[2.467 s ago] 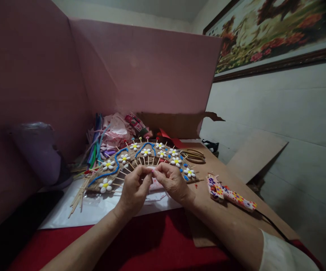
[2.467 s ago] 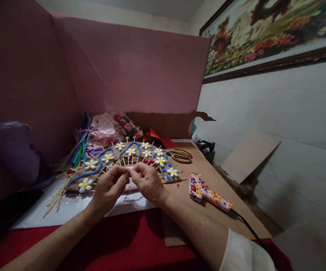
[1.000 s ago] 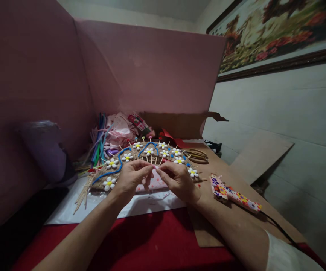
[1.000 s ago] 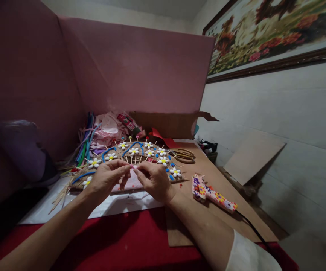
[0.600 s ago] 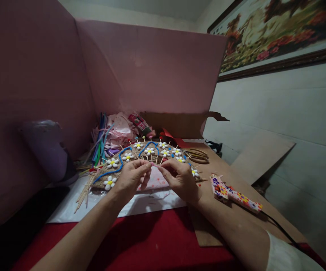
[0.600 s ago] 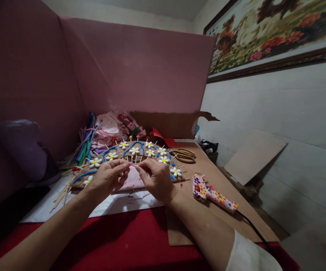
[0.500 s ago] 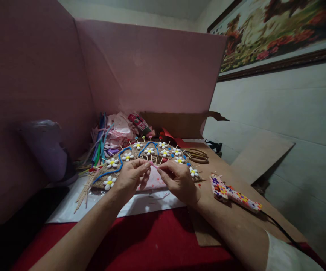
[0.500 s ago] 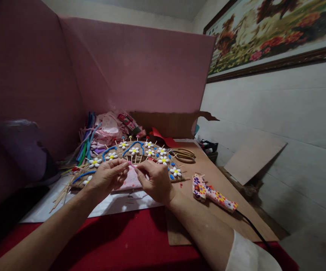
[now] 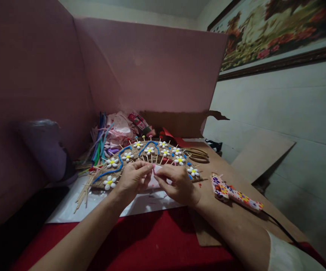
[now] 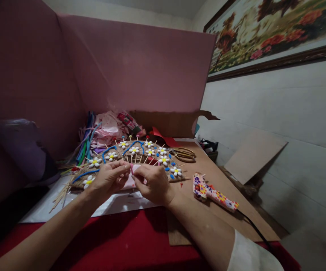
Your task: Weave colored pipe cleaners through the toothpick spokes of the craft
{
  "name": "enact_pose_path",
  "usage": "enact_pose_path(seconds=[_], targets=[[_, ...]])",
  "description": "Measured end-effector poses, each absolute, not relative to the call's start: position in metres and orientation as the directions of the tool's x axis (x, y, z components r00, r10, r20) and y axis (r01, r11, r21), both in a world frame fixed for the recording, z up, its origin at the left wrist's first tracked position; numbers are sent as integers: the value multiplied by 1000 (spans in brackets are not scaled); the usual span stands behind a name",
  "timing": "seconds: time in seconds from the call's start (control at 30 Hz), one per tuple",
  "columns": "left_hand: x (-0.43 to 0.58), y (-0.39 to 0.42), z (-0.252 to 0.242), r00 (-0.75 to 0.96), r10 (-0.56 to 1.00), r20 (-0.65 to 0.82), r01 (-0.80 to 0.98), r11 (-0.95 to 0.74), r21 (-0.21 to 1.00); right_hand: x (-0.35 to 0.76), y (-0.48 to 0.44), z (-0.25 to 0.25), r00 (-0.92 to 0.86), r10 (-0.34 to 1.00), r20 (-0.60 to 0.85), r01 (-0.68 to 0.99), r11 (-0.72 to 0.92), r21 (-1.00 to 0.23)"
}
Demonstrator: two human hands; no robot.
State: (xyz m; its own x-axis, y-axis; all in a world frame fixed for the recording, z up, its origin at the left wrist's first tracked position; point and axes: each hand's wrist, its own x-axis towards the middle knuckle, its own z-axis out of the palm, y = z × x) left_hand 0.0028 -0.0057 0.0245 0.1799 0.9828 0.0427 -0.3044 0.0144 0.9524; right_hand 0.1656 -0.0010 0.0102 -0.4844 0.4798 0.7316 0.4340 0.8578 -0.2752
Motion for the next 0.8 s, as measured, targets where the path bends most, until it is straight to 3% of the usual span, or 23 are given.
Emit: enact_pose_path(seconds=[0.1,0.2,0.3,0.4,0.57,0.8], targets=[[6,-8,24,136,987,91,-157,-70,985,166,-3,13,-532,455,714,357,885,-298],[7,-10,26,204,974,99,-51,-90,995,168,0,17,-453,539,710,326,842,-431],[6,-10,27,335,940,68,-80,-43,996,170,8,18,-307,673,673,256,739,-623],[5,-12,27,363,928,85,-202,-10,979,168,12,17,-221,754,618,93,647,-756],[8,-15,25,264,958,111,-310,-24,950,158,4,11,-243,758,605,57,634,-772],[15,-17,24,93,944,318,-136,-304,943,153,-5,7,-245,779,578,119,615,-779]])
